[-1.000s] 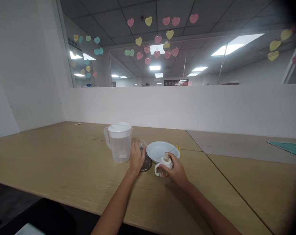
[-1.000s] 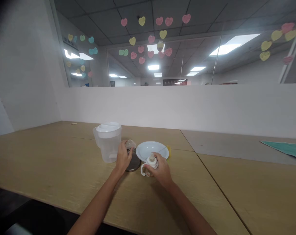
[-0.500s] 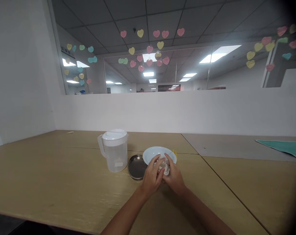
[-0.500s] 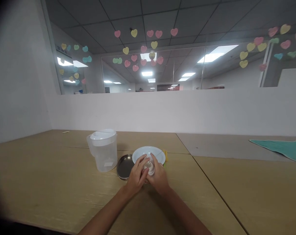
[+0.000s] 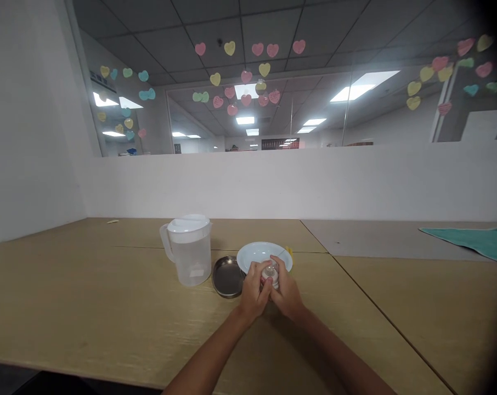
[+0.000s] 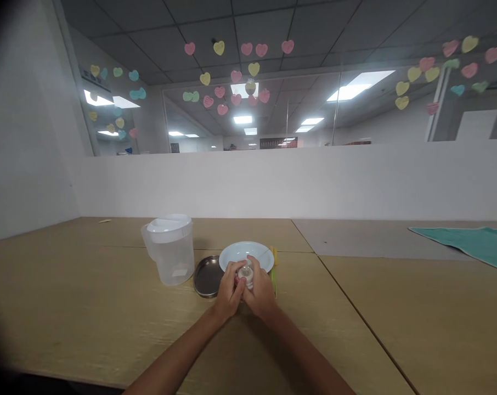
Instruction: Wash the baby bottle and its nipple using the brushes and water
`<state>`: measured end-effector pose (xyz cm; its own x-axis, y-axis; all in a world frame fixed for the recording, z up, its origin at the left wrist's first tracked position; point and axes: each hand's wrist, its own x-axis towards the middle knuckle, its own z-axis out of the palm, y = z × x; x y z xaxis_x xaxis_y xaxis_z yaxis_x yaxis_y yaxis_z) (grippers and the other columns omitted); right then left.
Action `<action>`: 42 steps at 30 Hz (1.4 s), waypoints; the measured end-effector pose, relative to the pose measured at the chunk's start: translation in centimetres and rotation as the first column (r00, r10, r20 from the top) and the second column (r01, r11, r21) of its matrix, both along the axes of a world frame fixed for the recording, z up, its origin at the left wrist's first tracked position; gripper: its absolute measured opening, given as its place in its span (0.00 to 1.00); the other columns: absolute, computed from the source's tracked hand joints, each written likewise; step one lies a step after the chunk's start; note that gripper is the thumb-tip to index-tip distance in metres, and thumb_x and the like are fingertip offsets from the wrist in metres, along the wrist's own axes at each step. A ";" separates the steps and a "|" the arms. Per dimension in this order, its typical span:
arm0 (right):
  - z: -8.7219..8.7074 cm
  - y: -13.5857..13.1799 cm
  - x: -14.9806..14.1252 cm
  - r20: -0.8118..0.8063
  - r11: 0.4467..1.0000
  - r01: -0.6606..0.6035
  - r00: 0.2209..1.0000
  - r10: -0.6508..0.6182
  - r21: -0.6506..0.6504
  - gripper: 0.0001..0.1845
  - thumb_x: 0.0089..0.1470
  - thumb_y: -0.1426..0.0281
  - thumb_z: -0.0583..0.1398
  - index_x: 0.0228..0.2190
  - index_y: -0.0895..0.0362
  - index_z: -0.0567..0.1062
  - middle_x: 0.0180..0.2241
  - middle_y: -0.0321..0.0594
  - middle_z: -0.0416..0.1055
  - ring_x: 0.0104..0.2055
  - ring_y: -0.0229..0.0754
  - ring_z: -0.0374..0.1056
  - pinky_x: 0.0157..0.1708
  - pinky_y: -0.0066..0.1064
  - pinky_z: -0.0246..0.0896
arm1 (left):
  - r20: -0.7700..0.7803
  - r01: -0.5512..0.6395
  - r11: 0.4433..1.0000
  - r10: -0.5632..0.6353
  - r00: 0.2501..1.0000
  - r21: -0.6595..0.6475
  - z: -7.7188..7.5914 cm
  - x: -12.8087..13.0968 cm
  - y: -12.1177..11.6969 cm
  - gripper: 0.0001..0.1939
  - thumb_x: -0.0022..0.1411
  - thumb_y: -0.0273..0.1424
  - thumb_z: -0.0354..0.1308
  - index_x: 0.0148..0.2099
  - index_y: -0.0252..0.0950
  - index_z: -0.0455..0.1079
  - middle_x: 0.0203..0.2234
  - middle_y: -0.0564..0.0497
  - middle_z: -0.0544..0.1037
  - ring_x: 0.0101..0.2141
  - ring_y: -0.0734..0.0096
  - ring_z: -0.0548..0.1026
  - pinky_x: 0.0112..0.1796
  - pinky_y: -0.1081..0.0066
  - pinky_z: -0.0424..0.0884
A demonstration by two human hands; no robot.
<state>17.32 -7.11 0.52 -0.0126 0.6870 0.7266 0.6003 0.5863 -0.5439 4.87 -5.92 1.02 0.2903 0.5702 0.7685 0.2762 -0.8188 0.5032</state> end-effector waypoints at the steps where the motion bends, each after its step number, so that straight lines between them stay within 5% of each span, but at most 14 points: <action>1: 0.0 0.1 0.0 -0.006 1.000 0.003 1.000 -0.003 0.003 0.27 0.53 0.61 0.51 0.53 0.57 0.56 0.40 0.45 0.72 0.37 0.46 0.70 0.34 0.33 0.65 | 0.001 -0.002 1.000 0.002 1.000 0.002 0.0 0.0 0.1 0.17 0.65 0.37 0.43 0.53 0.40 0.60 0.40 0.48 0.66 0.39 0.68 0.67 0.44 0.65 0.65; 12: -0.3 1.0 0.3 0.064 0.993 0.092 0.993 -0.097 0.079 0.27 0.51 0.59 0.53 0.50 0.60 0.59 0.41 0.47 0.73 0.36 0.47 0.71 0.32 0.33 0.65 | -0.063 0.005 1.000 -0.005 0.998 -0.001 -0.2 -0.3 0.3 0.20 0.65 0.38 0.41 0.56 0.40 0.58 0.43 0.46 0.67 0.41 0.67 0.68 0.45 0.65 0.65; 18: -0.2 0.9 1.7 0.187 0.978 0.085 0.975 -0.121 0.191 0.29 0.53 0.58 0.54 0.53 0.60 0.60 0.45 0.50 0.69 0.45 0.50 0.67 0.43 0.41 0.63 | -0.168 0.037 0.999 -0.033 0.985 0.021 -0.8 -1.7 0.6 0.31 0.64 0.43 0.43 0.64 0.37 0.42 0.57 0.41 0.59 0.53 0.59 0.62 0.52 0.60 0.58; 21: 0.3 0.5 2.4 0.190 0.973 0.028 0.979 -0.073 0.229 0.26 0.57 0.63 0.50 0.56 0.58 0.57 0.49 0.48 0.66 0.49 0.48 0.64 0.47 0.42 0.60 | -0.133 0.021 1.000 -0.023 0.991 -0.016 -0.8 -2.1 0.8 0.37 0.62 0.46 0.44 0.66 0.36 0.35 0.55 0.40 0.62 0.52 0.58 0.64 0.52 0.59 0.58; 27: 0.5 0.3 2.1 0.143 0.975 -0.009 0.990 -0.023 0.220 0.27 0.56 0.62 0.52 0.56 0.56 0.58 0.47 0.47 0.68 0.48 0.47 0.65 0.46 0.41 0.62 | -0.251 -0.078 0.997 0.076 0.965 0.000 -0.7 -1.8 0.9 0.40 0.53 0.48 0.56 0.63 0.37 0.49 0.51 0.42 0.67 0.49 0.55 0.66 0.50 0.56 0.60; 31: 0.5 0.2 1.7 0.078 0.984 -0.039 0.997 0.025 0.173 0.25 0.55 0.62 0.55 0.53 0.56 0.62 0.47 0.46 0.67 0.48 0.46 0.64 0.47 0.37 0.62 | -0.245 -0.130 0.991 0.126 0.961 0.000 -0.8 -1.1 0.8 0.33 0.49 0.42 0.61 0.56 0.37 0.60 0.46 0.44 0.71 0.46 0.58 0.68 0.48 0.59 0.63; 42: 0.4 0.4 2.3 0.044 0.986 -0.015 0.999 0.008 0.166 0.24 0.54 0.61 0.55 0.51 0.57 0.64 0.41 0.44 0.70 0.41 0.43 0.67 0.41 0.34 0.65 | -0.227 -0.111 0.994 0.103 0.968 -0.023 -0.1 -0.8 0.2 0.28 0.47 0.42 0.64 0.49 0.37 0.64 0.41 0.47 0.73 0.42 0.62 0.70 0.44 0.64 0.66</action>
